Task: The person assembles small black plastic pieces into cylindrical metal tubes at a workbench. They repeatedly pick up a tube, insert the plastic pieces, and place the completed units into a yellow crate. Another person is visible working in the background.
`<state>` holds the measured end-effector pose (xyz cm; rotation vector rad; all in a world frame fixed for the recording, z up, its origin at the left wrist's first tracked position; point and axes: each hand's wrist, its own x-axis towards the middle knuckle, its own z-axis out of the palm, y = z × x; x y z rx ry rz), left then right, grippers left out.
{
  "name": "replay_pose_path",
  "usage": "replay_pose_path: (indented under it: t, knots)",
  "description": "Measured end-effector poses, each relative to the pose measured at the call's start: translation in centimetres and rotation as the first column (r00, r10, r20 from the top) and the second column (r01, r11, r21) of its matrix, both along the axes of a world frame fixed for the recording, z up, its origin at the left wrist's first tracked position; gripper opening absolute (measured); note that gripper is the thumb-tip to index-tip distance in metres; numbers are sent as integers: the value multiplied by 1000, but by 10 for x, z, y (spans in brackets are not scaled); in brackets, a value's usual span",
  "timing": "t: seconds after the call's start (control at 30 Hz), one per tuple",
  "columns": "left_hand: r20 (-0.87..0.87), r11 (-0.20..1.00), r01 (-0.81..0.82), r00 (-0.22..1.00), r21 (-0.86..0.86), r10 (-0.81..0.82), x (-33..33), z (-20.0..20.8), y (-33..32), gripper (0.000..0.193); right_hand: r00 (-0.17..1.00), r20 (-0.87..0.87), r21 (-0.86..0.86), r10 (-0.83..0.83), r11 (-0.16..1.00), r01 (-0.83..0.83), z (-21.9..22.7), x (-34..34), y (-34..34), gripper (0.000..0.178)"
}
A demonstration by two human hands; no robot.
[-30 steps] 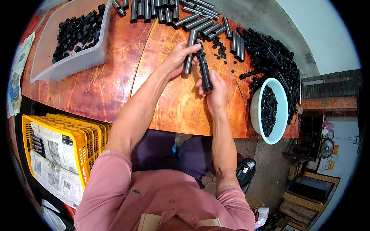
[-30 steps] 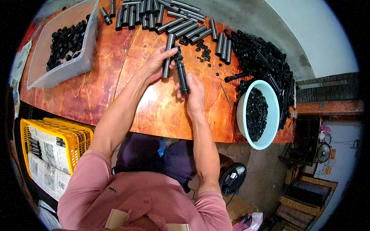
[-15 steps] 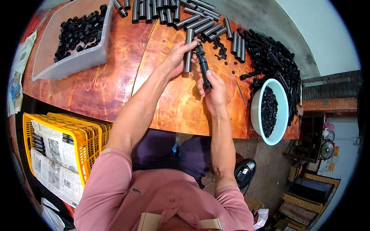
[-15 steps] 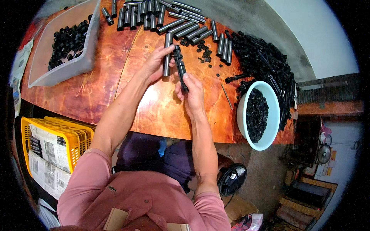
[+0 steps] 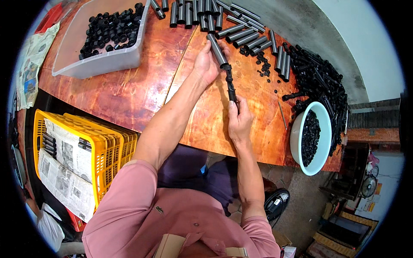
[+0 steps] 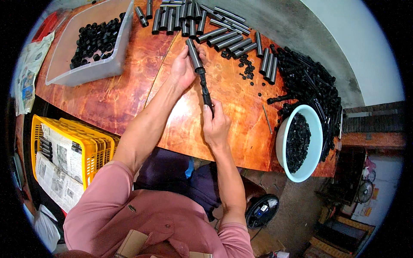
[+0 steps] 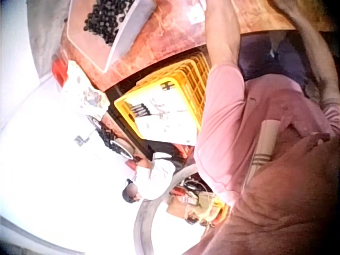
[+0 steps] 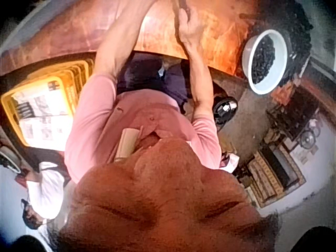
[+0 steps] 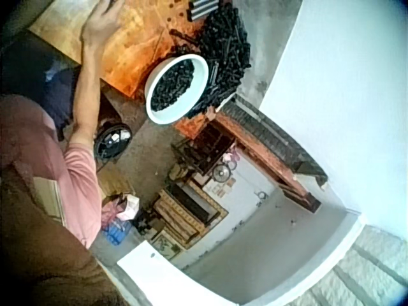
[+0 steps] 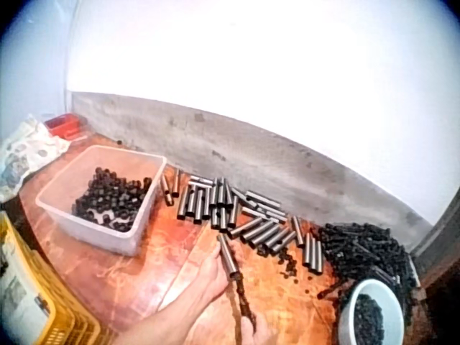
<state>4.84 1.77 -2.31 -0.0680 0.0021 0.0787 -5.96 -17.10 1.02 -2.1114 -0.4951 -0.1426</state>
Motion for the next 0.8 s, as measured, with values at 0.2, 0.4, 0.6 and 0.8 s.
replay_pose_path:
  t: [0.2,0.4,0.6,0.8]
  knots:
    - [90,1000,1,996,2,-2,-1,-2,0,41,999,51,-106,-17,994,23,2,0,6,22]
    - [120,995,-7,993,96,-4,-5,7,3,42,999,47,-83,-15,996,19,1,0,6,22]
    - [171,994,-63,984,87,48,-5,3,2,41,993,114,-86,8,996,2,2,-2,9,20]
    - [67,991,-52,997,119,45,-7,5,-2,45,995,98,-120,-6,993,18,0,1,8,21]
